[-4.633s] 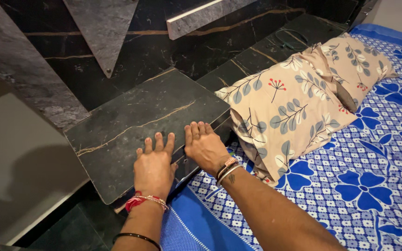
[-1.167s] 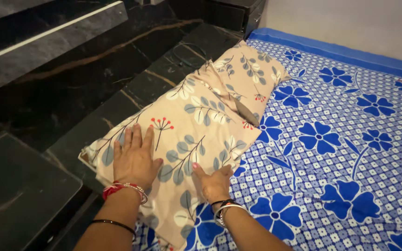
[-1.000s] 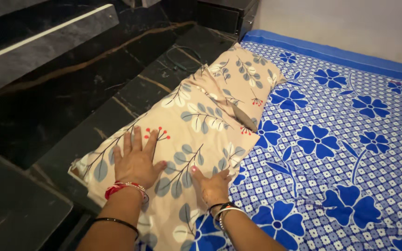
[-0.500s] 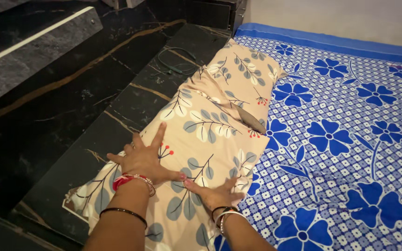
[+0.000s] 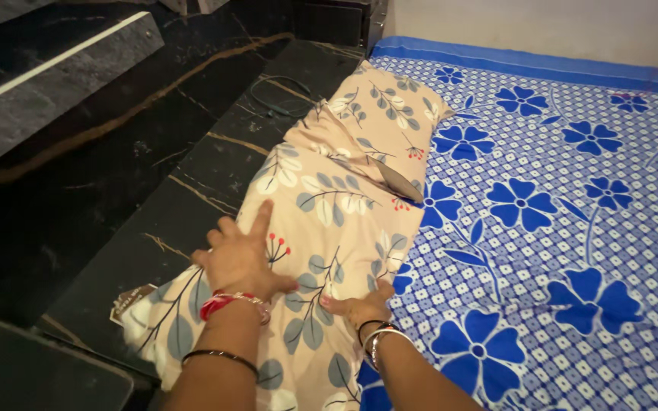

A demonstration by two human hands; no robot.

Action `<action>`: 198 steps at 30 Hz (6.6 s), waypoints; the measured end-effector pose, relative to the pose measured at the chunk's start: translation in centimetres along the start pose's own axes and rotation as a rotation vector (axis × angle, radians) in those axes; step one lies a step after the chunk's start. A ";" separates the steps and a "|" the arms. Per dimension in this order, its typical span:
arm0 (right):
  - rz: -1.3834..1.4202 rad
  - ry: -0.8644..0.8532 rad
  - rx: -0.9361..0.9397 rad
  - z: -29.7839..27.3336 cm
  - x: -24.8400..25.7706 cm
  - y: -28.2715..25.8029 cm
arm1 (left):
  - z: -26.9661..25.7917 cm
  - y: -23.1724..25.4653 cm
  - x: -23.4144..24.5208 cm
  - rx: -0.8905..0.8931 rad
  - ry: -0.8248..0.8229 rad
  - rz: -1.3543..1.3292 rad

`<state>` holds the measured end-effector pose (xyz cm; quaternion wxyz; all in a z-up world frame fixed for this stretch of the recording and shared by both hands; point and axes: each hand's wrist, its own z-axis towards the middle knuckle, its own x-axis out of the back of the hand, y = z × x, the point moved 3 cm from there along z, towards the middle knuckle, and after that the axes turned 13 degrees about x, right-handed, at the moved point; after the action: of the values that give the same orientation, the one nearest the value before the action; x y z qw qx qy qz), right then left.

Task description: The person moves a blue water bottle from a headboard to an air cooler and then carries and arranges pillows and folded clothes on a bed.

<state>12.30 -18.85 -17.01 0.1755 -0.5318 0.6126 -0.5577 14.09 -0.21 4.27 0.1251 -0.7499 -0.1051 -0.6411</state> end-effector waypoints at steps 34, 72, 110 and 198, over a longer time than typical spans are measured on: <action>-0.675 -0.169 0.448 -29.5 31.7 -25.4 | -33.8 -5.8 19.3 0.443 -0.177 -0.471; -0.362 -0.757 1.285 -85.7 39.6 -30.0 | -91.9 -37.1 31.5 1.224 0.467 -0.612; -0.130 -1.832 1.665 -126.4 70.1 -4.5 | -151.7 -19.6 26.8 2.376 0.715 -0.542; 0.527 -2.519 1.765 -179.2 132.9 44.6 | -232.9 0.0 10.8 3.037 1.178 -0.114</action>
<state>-202.35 -50.82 51.15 0.8913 -0.2529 -0.3609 0.1065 -202.05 -75.29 49.16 -0.7056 -0.3955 0.5712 0.1395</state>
